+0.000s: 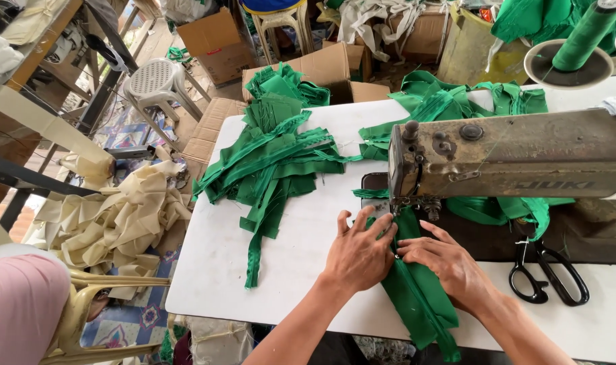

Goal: Sewing green fabric strips using an industrial sewing machine and trimming them with scissors in a factory setting.

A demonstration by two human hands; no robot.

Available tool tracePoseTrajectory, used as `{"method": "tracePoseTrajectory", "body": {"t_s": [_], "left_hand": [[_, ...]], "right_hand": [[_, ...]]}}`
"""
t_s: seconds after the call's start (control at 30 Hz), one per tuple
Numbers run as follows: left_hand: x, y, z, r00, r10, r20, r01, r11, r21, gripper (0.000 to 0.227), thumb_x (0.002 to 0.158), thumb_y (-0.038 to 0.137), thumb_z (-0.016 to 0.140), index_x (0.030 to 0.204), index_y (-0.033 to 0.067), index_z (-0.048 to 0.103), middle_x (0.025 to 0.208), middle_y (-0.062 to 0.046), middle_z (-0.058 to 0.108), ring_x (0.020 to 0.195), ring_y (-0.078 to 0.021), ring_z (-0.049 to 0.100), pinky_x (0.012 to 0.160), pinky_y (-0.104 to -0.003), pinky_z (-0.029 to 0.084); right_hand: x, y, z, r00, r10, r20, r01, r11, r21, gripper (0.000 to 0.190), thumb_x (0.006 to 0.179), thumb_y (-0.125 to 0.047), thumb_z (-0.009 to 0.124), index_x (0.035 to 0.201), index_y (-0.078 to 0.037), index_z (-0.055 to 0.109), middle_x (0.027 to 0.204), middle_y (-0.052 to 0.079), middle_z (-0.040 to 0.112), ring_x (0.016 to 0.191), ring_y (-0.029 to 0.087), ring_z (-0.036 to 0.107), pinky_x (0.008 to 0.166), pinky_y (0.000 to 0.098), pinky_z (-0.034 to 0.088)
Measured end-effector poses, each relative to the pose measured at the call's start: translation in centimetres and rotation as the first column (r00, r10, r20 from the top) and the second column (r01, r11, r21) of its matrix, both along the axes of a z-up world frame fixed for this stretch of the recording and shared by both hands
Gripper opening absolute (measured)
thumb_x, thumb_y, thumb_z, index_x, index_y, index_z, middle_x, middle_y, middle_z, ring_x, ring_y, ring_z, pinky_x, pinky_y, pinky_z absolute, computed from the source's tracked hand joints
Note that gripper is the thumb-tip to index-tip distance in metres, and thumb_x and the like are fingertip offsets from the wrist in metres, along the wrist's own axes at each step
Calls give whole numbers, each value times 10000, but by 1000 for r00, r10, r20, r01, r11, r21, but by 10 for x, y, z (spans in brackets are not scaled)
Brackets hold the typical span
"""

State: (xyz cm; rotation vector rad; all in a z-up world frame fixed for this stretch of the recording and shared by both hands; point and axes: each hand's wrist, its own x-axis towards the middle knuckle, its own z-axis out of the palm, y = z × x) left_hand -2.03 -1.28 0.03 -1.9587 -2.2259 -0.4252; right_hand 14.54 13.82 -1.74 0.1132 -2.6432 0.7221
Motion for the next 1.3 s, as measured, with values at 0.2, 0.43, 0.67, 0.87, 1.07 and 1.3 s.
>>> {"method": "tracePoseTrajectory", "body": {"t_s": [0.2,0.43,0.67,0.87,1.07,1.3], "left_hand": [[0,-4,6,1000,-19,10,19,996,-86,478,984,322,474,1310,32,669,1495,-78,555,1389,-358,387,1071,-596,237],[6,-12,5,993,-54,103,40,990,138,366,945,221,566,1246,58,693,1383,-121,606,1347,-341,461,1078,-564,260],[2,-16,-8,955,-136,263,118,990,83,534,925,207,548,1442,71,542,1499,-164,565,1422,-371,436,1121,-573,222],[-5,-12,-14,992,-64,106,77,989,-125,567,927,400,518,1455,193,531,1565,-56,485,1512,-304,305,1169,-577,153],[-7,-14,-6,971,-98,216,102,995,-4,507,916,292,509,1394,153,609,1539,-88,521,1530,-348,310,1184,-602,140],[-3,-16,-7,975,-33,219,38,999,-20,526,957,308,422,1432,162,594,1574,-67,501,1560,-344,265,1211,-621,64]], "right_hand": [[4,-3,6,987,49,-152,-55,998,-37,341,1071,-86,351,1046,-32,686,1137,113,762,1179,272,724,1201,607,394],[5,-2,6,996,87,-11,-86,992,89,245,949,75,521,1021,-36,727,1152,109,751,1182,280,685,1223,622,337],[4,-6,16,996,75,47,-70,993,-96,104,954,-6,598,1001,-39,685,1118,131,719,1122,264,714,1256,568,357],[-2,-6,21,981,92,170,-14,912,-410,389,1059,-136,385,902,11,709,1068,122,759,1118,268,735,1312,532,253],[2,-12,29,981,40,192,6,972,-234,385,1033,-3,339,882,12,693,1090,117,762,1194,259,718,1295,540,285],[-3,-1,18,974,66,215,-44,994,-103,335,1037,-77,397,1181,-3,690,1195,113,722,1168,256,704,1326,548,213]]}}
